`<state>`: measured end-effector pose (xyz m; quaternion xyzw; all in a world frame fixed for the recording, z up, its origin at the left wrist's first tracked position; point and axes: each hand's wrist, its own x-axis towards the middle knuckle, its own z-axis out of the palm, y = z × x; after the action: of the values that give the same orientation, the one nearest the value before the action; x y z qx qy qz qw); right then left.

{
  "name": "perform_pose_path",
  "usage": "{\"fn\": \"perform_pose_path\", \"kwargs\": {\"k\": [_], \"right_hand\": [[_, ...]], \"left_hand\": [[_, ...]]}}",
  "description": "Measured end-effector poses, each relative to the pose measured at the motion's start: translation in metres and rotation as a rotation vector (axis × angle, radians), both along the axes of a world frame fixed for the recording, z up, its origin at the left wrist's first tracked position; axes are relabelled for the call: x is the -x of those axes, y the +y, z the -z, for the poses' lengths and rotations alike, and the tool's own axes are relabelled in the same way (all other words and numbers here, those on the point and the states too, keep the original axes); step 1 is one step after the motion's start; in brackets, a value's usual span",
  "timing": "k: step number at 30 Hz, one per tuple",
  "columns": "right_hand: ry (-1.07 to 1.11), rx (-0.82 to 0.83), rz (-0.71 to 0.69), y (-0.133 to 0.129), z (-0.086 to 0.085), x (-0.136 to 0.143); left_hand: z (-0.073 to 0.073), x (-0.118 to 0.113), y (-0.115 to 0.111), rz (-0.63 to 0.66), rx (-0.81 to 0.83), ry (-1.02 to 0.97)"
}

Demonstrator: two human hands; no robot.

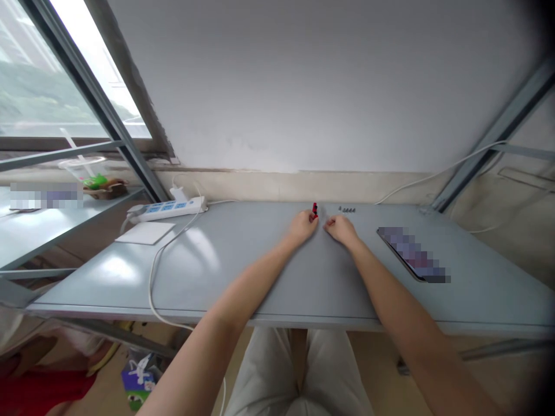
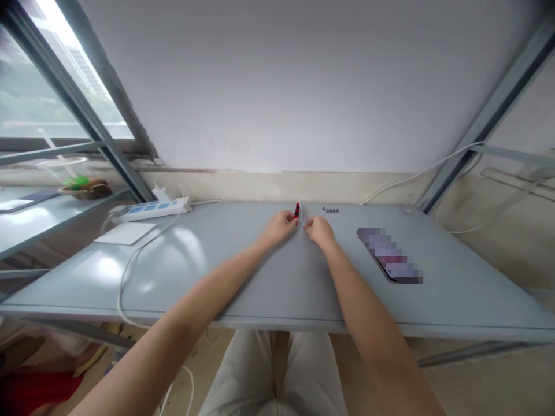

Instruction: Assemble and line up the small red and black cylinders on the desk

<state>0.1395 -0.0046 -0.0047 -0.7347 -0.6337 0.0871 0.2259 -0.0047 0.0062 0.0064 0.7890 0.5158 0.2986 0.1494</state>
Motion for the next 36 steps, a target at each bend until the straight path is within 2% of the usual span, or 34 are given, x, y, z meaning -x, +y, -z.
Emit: {"fn": "perform_pose_path", "kwargs": {"k": [6, 11, 18, 21, 29, 36], "right_hand": [[0.001, 0.021, -0.019, 0.002, 0.003, 0.000], [-0.024, 0.021, -0.038, 0.003, 0.004, -0.002], [-0.073, 0.005, -0.039, 0.002, 0.004, -0.002], [-0.071, -0.001, -0.028, 0.002, 0.003, -0.001], [-0.065, -0.015, -0.009, -0.001, 0.001, 0.002], [-0.181, -0.047, -0.023, -0.004, -0.002, 0.001]], "left_hand": [[0.012, -0.006, 0.001, -0.073, 0.030, 0.101], [0.012, -0.007, -0.004, -0.096, 0.052, 0.046], [0.012, 0.002, -0.020, 0.036, -0.072, 0.115], [0.014, 0.008, -0.020, 0.037, -0.093, 0.117], [0.020, 0.025, -0.004, -0.088, -0.050, -0.097], [0.020, 0.025, 0.008, -0.160, 0.092, -0.308]]}}
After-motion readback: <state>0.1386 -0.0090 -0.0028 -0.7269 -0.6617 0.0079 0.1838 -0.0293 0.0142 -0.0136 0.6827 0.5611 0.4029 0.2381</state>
